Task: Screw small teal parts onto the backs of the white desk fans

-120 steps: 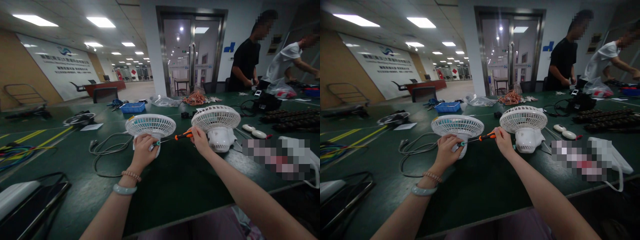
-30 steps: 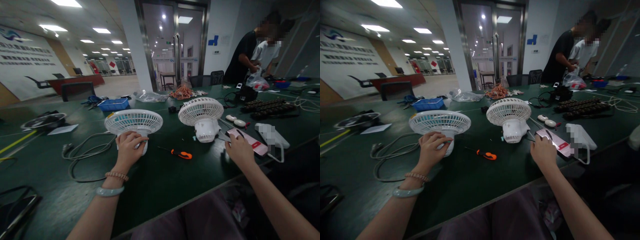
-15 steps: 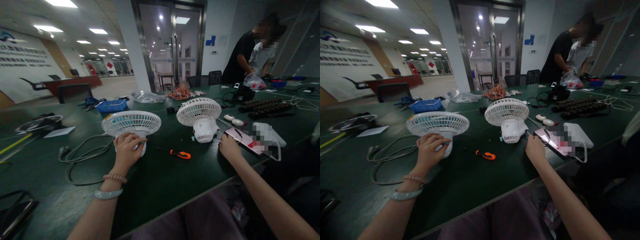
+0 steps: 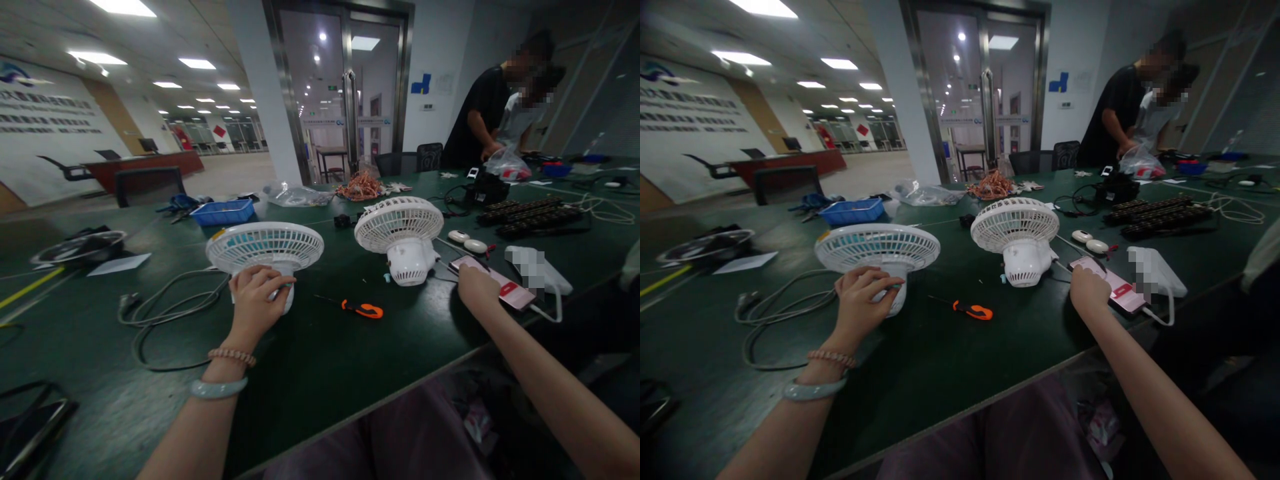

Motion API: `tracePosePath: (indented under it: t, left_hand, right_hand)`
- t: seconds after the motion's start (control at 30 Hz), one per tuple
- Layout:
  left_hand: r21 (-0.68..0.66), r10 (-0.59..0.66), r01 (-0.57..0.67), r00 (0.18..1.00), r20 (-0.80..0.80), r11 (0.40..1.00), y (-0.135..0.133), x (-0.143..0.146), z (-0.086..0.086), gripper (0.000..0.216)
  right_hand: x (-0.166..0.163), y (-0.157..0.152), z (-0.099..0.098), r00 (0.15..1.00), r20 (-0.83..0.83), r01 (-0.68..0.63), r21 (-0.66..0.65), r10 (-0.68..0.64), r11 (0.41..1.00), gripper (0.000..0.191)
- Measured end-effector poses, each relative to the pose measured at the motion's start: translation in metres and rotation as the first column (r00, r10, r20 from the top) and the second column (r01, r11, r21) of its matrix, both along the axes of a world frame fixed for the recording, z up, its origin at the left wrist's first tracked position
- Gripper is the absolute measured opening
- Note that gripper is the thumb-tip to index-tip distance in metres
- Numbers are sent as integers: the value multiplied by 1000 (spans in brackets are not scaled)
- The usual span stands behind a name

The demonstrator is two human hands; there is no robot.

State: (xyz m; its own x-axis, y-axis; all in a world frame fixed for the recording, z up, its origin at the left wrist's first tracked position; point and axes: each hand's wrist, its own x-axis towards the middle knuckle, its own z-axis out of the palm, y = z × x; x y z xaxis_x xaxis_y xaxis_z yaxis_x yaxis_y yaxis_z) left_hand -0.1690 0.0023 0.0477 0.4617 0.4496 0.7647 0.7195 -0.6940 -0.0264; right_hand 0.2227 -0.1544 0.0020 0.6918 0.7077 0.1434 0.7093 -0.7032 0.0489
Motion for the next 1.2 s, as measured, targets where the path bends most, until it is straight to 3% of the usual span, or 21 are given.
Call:
tracePosePath:
  t: [0.7,0.8,0.9,1.0,1.07,1.13,1.2]
  left_hand:
    - [-30,10,-10,1000,2,999,-1,1,0,13]
    - [-26,14,-14,1000,-6,1000,-1,0,0,13]
    - [-32,15,-15,1000,-15,999,-2,0,1,13]
    - [-36,7,-7,1000,-10,999,-3,0,1,13]
    - [-40,6,-6,1000,-9,999,-4,1,1,13]
    - [-43,9,-9,1000,-7,999,-4,1,1,14]
    - [-44,10,-10,1000,-4,999,-5,1,1,14]
  right_hand:
    - [-3,-9,-1,998,64,-18,34,16,999,30]
    - [-15,-11,7,998,50,-34,62,31,998,26]
    - [-43,-10,27,991,27,-130,101,127,986,24]
    - [-83,-4,47,921,-35,-382,114,388,917,24]
    - [-110,4,53,783,-96,-600,141,614,787,22]
    - [-132,17,54,689,-121,-702,134,714,700,33]
    - [-148,34,52,638,-196,-752,47,745,657,46]
